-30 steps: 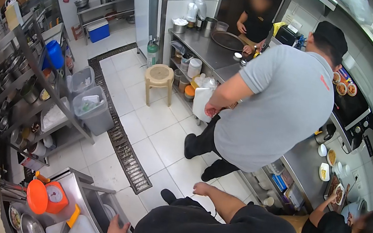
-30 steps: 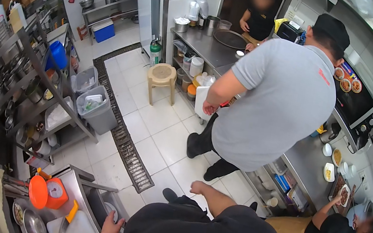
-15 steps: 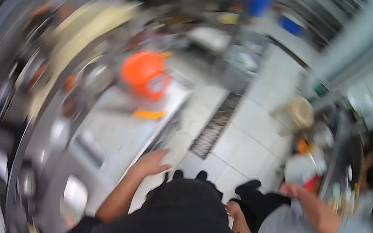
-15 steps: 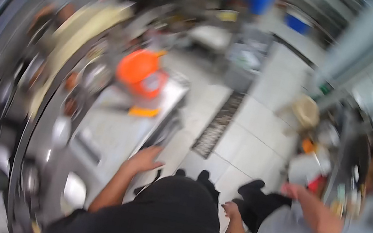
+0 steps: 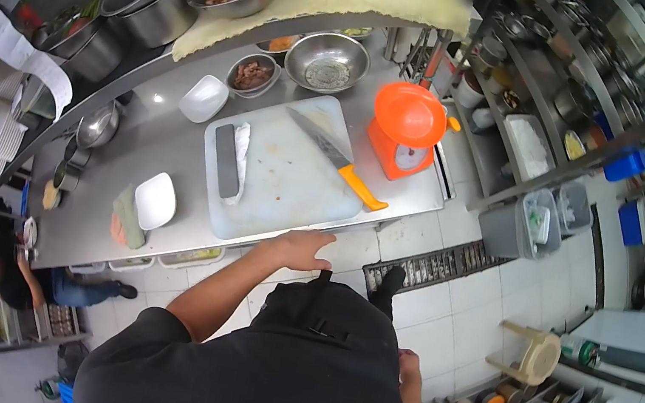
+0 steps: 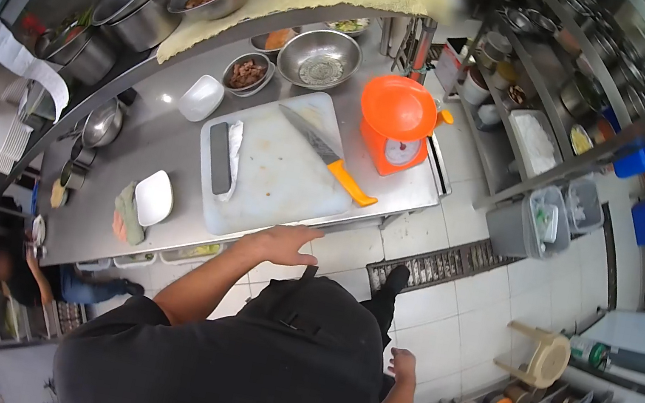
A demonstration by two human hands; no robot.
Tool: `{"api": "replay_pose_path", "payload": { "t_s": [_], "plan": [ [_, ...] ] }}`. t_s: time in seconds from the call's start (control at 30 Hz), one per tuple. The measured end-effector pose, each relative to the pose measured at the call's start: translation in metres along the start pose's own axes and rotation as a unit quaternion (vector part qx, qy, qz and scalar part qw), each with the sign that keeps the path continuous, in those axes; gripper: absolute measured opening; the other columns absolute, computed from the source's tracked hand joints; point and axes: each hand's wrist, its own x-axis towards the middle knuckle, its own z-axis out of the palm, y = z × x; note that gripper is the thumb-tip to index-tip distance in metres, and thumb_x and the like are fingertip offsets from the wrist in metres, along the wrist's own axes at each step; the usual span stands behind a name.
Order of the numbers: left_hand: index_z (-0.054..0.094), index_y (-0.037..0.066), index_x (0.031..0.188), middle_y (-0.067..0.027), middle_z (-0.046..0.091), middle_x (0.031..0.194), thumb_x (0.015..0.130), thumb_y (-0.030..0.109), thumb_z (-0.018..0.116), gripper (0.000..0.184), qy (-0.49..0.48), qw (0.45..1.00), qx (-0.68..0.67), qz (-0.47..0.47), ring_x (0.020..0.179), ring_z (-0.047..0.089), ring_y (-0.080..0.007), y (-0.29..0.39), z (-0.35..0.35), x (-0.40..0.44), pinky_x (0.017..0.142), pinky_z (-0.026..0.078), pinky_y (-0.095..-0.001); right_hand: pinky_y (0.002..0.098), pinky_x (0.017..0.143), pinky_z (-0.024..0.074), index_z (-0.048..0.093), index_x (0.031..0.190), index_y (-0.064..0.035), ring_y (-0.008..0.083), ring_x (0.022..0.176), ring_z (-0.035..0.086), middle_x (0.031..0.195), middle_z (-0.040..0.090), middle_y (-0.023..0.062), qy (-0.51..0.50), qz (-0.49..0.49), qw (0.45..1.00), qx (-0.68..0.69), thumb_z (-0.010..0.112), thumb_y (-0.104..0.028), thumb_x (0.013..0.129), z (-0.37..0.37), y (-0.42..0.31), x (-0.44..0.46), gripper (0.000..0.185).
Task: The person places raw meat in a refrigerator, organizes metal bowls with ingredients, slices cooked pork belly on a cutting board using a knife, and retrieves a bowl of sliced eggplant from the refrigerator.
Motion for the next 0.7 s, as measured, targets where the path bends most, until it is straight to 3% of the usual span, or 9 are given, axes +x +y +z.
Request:
{"api": "replay_pose_path", "payload": {
  "t_s": [0.07, 0.2, 0.27, 0.3, 0.4, 0.43, 0.53, 0.57, 0.7],
  "plan": [
    [0.044, 0.006, 0.146, -0.0226, 0.051, 0.144, 0.092, 0.046, 0.064, 0.071, 0.002, 1.0, 0.0, -0.029, 0.13, 0.052, -0.0384, 0.004, 0.003, 0.018, 0.11, 0.042, -0.0444, 0.0345, 0.054, 0.0499, 0.065, 0.115, -0.0019, 0.0185, 0.065, 0.06, 0.077, 0.065, 0.0077, -0.017, 0.018, 1.0, 0.001, 0.071, -0.024, 0.089, -0.037, -0.014, 0.066, 0.035],
    [0.047, 0.004, 0.144, -0.0234, 0.053, 0.142, 0.091, 0.048, 0.064, 0.071, -0.001, 0.994, 0.002, -0.106, 0.13, 0.052, -0.0389, 0.049, 0.005, 0.055, 0.11, 0.042, -0.0447, 0.0449, 0.071, 0.0555, 0.059, 0.13, -0.0015, 0.027, 0.091, 0.067, 0.107, 0.07, 0.0152, -0.038, -0.033, 0.988, -0.143, 0.073, -0.016, 0.088, -0.098, -0.102, 0.096, 0.046],
    [0.048, 0.004, 0.143, -0.0239, 0.054, 0.14, 0.092, 0.048, 0.064, 0.07, 0.038, 0.996, 0.024, -0.083, 0.13, 0.052, -0.0389, 0.068, 0.016, 0.073, 0.11, 0.042, -0.0446, 0.046, 0.073, 0.0565, 0.053, 0.14, -0.0056, 0.0306, 0.098, 0.066, 0.115, 0.068, 0.0181, -0.065, -0.071, 0.978, -0.188, 0.074, -0.018, 0.088, -0.126, -0.139, 0.093, 0.057],
    [0.048, 0.003, 0.143, -0.0242, 0.055, 0.14, 0.092, 0.049, 0.064, 0.07, 0.058, 0.996, 0.039, -0.061, 0.13, 0.052, -0.039, 0.08, 0.018, 0.087, 0.11, 0.042, -0.0445, 0.0463, 0.074, 0.0578, 0.044, 0.148, -0.0104, 0.0342, 0.104, 0.065, 0.125, 0.063, 0.0215, -0.05, -0.041, 0.976, -0.21, 0.075, -0.02, 0.088, -0.138, -0.163, 0.092, 0.068],
    [0.047, 0.003, 0.144, -0.0237, 0.056, 0.138, 0.093, 0.049, 0.061, 0.07, 0.072, 0.995, -0.042, -0.053, 0.129, 0.054, -0.0385, 0.123, 0.005, 0.106, 0.11, 0.042, -0.0436, 0.0436, 0.073, 0.059, 0.05, 0.142, -0.005, 0.0357, 0.105, 0.065, 0.129, 0.061, 0.022, -0.033, -0.157, 0.954, -0.252, 0.077, -0.028, 0.084, -0.176, -0.184, 0.161, 0.068],
    [0.048, 0.003, 0.143, -0.0237, 0.058, 0.137, 0.093, 0.05, 0.061, 0.07, 0.065, 0.992, -0.063, -0.087, 0.126, 0.055, -0.0386, 0.142, -0.008, 0.105, 0.108, 0.043, -0.0437, 0.0451, 0.08, 0.0581, 0.058, 0.134, -0.0019, 0.0383, 0.107, 0.065, 0.122, 0.065, 0.0237, 0.016, -0.245, 0.925, -0.288, 0.075, -0.032, 0.084, -0.183, -0.19, 0.185, 0.061],
    [0.049, 0.004, 0.143, -0.0238, 0.061, 0.132, 0.093, 0.048, 0.061, 0.068, 0.083, 0.99, -0.039, -0.108, 0.12, 0.06, -0.0391, 0.162, -0.017, 0.108, 0.103, 0.047, -0.0451, 0.0456, 0.103, 0.0476, 0.062, 0.126, 0.0053, 0.0439, 0.12, 0.059, 0.128, 0.062, 0.0296, 0.004, -0.339, 0.852, -0.4, 0.072, -0.03, 0.084, -0.197, -0.274, 0.18, 0.056],
    [0.05, 0.008, 0.143, -0.0207, 0.066, 0.125, 0.093, 0.048, 0.062, 0.065, 0.108, 0.99, -0.004, -0.089, 0.11, 0.065, -0.0349, 0.152, -0.008, 0.115, 0.095, 0.051, -0.0441, 0.0453, 0.103, 0.0475, 0.063, 0.125, 0.005, 0.0432, 0.12, 0.059, 0.127, 0.062, 0.0293, 0.027, -0.367, 0.849, -0.379, 0.071, -0.03, 0.084, -0.202, -0.296, 0.18, 0.055],
    [0.05, 0.008, 0.143, -0.0207, 0.067, 0.12, 0.092, 0.047, 0.064, 0.065, 0.107, 0.984, -0.029, -0.137, 0.111, 0.065, -0.0349, 0.184, -0.029, 0.113, 0.095, 0.051, -0.0435, 0.0445, 0.098, 0.0504, 0.069, 0.114, 0.0018, 0.042, 0.111, 0.063, 0.117, 0.067, 0.0266, 0.075, -0.434, 0.841, -0.315, 0.07, -0.03, 0.085, -0.191, -0.39, 0.151, 0.043]
  ]
}}
